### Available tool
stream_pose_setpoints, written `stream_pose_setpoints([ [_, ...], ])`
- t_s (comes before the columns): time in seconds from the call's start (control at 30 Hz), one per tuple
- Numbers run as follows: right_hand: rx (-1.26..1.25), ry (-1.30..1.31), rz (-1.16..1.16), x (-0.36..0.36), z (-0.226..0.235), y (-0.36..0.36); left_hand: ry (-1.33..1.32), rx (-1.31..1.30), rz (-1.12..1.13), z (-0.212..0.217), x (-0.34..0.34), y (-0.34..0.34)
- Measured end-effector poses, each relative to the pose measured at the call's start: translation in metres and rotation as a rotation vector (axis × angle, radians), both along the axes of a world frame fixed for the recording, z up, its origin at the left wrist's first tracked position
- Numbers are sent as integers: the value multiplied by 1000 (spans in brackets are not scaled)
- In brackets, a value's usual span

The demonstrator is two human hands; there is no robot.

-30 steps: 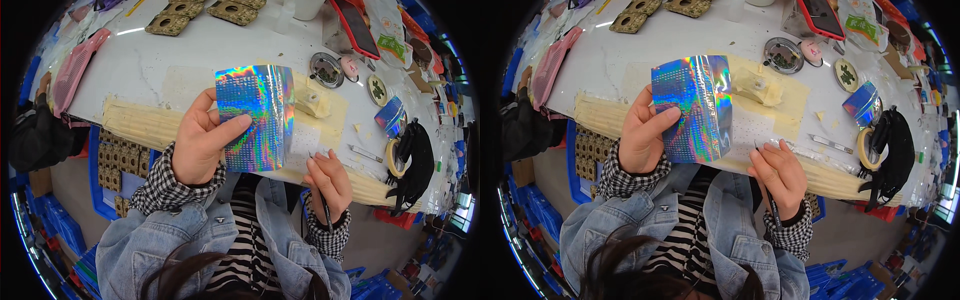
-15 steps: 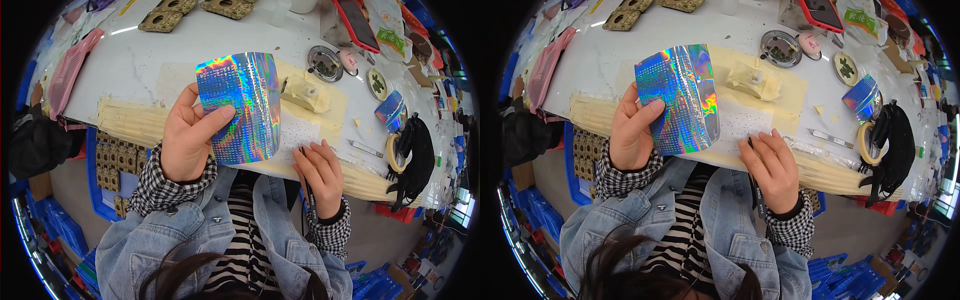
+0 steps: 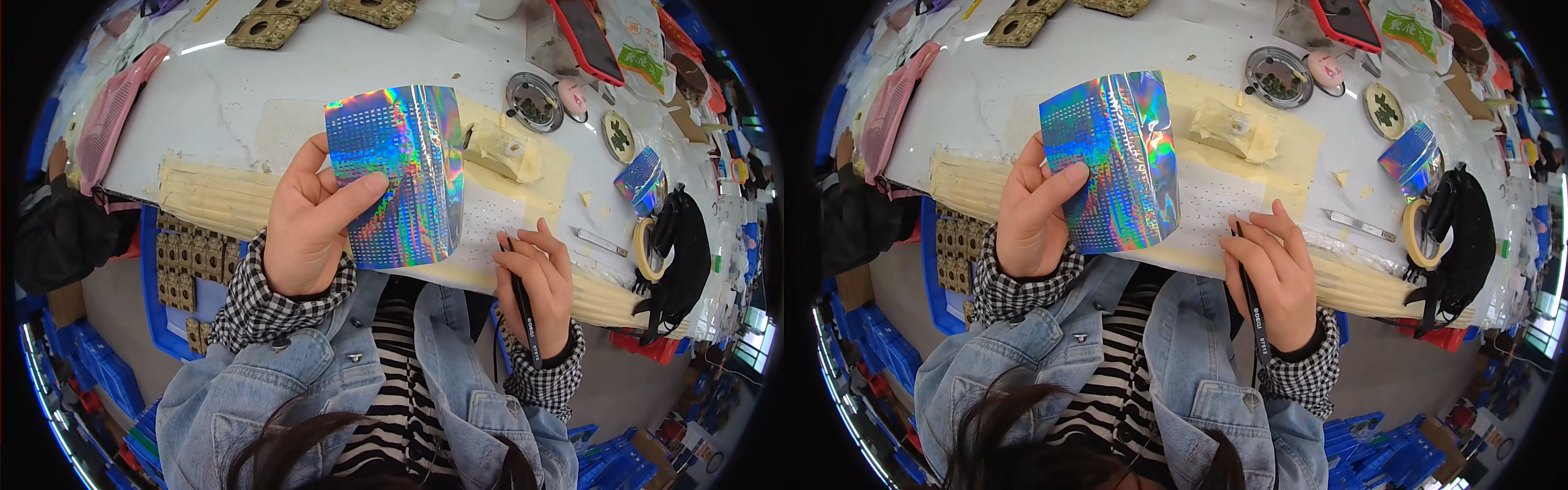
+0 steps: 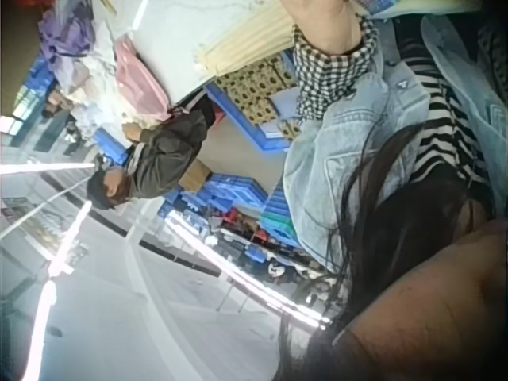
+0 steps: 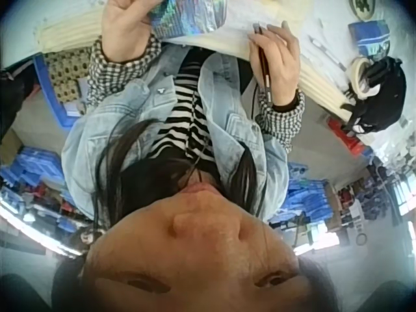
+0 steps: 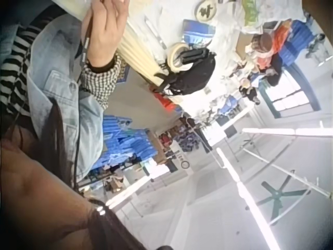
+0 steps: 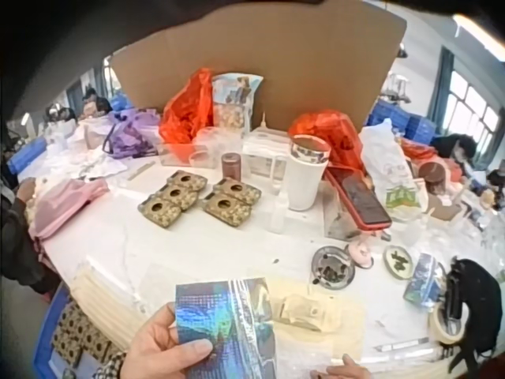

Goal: Applying small stickers from a holographic sheet onto toy components using a precision tool.

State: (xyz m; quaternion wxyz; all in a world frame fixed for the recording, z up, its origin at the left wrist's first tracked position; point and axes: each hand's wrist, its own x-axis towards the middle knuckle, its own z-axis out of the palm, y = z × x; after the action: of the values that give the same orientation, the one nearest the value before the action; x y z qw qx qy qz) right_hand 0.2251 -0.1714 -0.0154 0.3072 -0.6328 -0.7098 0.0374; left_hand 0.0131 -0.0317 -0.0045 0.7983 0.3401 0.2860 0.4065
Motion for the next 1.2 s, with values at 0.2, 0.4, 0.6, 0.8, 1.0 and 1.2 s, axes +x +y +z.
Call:
stream_pose_setpoints([
  [0.2,66,147,-30,-3,13,-3,56,33,-72,1,2,-5],
  [0.4,120,255,104,-23,31,10,76,0,-171,3,6,-13],
  [0.6,190,290,161,-35,26,24,63,-13,-213,5,9,-17],
  [0.8,187,306,143,-37,22,22,47,-10,-189,3,13,-19],
  [1.0,184,299,139,-37,22,22,38,-17,-194,3,13,-20],
  [1.2,178,314,139,-38,22,22,46,-21,-187,5,12,-20],
])
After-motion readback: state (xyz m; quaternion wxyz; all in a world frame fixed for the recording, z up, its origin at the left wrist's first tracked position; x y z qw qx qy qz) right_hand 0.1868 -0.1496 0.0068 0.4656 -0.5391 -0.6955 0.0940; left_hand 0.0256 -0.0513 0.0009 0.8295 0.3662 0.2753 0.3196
